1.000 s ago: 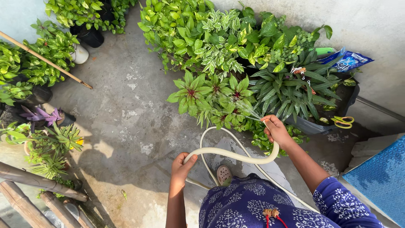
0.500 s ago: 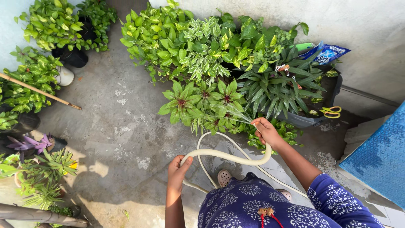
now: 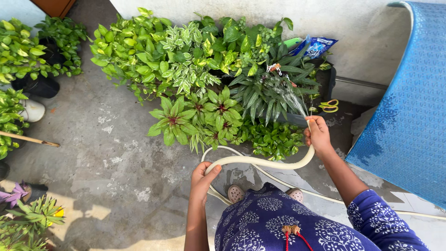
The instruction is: The person uses a hose by hand to water various potted plants and garden sections on a balcony, moving between different clusters of vegetation.
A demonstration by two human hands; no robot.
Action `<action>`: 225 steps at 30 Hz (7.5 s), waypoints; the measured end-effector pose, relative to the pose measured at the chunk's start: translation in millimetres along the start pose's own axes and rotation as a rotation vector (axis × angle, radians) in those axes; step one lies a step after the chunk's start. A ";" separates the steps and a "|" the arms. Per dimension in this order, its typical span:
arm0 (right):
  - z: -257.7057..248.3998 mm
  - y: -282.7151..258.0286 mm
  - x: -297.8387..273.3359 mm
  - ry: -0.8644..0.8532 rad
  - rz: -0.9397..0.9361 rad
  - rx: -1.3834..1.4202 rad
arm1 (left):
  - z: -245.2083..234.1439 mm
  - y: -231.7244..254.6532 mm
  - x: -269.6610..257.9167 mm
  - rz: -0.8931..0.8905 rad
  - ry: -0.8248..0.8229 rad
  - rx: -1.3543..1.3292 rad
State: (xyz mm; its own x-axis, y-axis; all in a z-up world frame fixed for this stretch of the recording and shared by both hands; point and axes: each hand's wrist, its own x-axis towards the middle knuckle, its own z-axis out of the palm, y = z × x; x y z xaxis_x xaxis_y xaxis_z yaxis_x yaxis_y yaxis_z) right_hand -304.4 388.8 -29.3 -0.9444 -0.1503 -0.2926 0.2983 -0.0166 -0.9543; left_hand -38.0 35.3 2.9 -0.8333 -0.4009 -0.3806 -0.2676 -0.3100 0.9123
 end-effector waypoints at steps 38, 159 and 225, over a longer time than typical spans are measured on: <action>-50.8 -50.7 44.1 -0.199 -0.085 -0.062 | 76.1 -27.4 -24.2 0.057 0.141 -0.044; 300.7 -92.5 2.9 -0.721 -0.099 -0.342 | -126.0 -90.9 -140.6 0.108 0.691 -0.145; 281.0 8.9 93.7 -0.989 -0.102 -0.628 | 197.8 -90.4 -197.4 -0.007 1.198 -0.239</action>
State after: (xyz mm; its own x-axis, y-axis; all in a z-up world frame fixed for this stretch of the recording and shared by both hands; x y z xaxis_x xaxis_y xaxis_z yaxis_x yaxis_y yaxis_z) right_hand -351.3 96.8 -48.2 -0.3586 -0.8831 -0.3026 -0.1538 0.3756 -0.9139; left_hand 54.9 313.0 25.5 0.1743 -0.9001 -0.3993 -0.0692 -0.4157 0.9069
